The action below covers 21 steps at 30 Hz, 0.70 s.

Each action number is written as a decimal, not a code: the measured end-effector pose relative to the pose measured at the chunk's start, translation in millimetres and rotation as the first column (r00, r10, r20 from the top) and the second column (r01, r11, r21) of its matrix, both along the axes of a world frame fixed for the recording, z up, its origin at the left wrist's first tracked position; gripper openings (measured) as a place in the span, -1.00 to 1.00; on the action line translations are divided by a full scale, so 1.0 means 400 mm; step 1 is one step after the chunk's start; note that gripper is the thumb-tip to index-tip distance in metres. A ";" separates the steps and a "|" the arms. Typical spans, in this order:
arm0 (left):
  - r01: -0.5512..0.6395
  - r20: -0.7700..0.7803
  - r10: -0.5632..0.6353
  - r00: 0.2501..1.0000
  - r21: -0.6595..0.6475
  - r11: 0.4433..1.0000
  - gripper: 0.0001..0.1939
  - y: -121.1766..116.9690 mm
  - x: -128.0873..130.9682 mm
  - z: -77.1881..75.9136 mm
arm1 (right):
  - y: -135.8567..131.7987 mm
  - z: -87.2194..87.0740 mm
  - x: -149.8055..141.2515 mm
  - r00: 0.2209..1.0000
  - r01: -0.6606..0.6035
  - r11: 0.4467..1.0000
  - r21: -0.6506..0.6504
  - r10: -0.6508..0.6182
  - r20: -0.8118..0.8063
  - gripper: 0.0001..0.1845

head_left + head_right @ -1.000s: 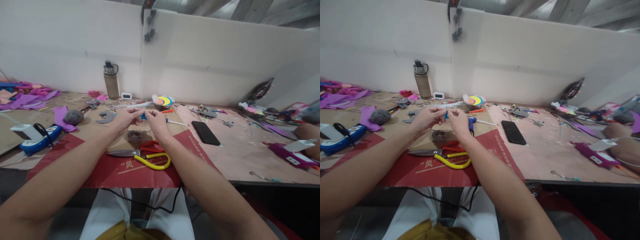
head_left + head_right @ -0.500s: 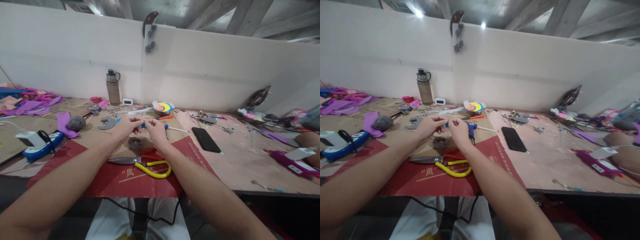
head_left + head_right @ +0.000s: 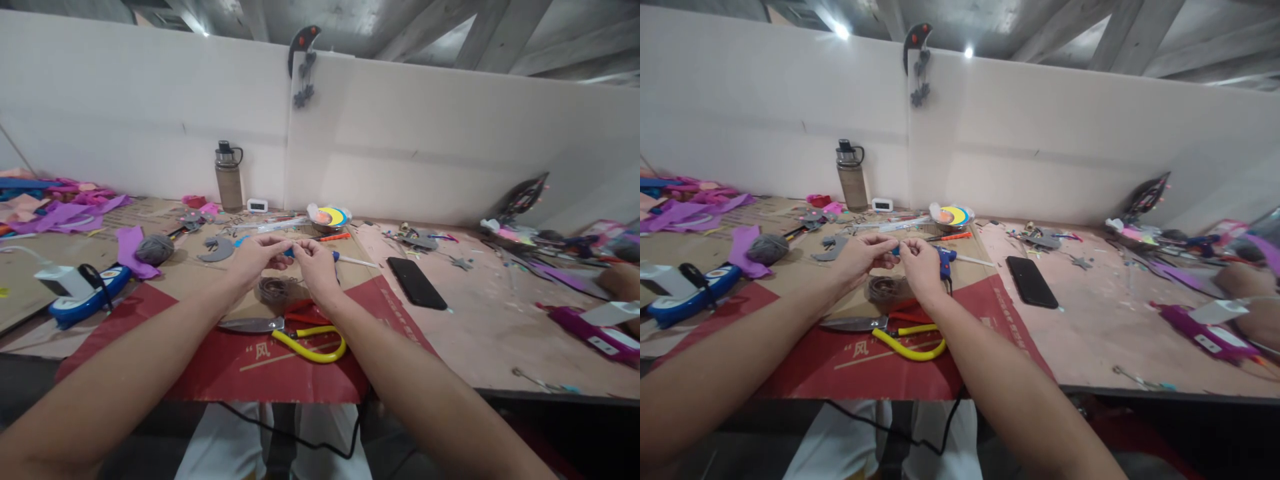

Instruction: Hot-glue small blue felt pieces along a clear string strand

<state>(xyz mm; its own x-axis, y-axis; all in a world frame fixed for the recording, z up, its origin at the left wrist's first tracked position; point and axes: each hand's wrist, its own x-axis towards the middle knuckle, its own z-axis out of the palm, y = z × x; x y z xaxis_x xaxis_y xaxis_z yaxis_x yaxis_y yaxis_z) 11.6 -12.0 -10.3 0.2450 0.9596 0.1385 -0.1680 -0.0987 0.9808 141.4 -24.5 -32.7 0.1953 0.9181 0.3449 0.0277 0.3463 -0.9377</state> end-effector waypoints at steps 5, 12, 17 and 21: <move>-0.057 -0.020 0.057 0.998 -0.013 0.998 -0.71 0.005 0.000 0.004 | -0.008 0.003 0.001 0.997 -0.010 1.000 0.011 0.009 0.072 -0.74; -0.085 -0.021 0.086 0.996 0.044 0.995 -0.72 0.009 0.001 0.004 | -0.010 -0.010 -0.007 0.995 0.026 0.999 0.031 -0.029 0.099 -0.70; -0.069 0.017 0.068 0.998 0.012 0.998 -0.75 0.003 0.005 0.008 | 0.006 -0.012 0.006 0.995 0.027 0.996 0.085 -0.036 0.095 -0.76; -0.018 0.076 0.021 0.997 -0.045 0.999 -0.80 0.002 0.008 0.012 | 0.007 -0.004 0.012 0.991 0.060 0.996 0.064 -0.067 0.114 -0.78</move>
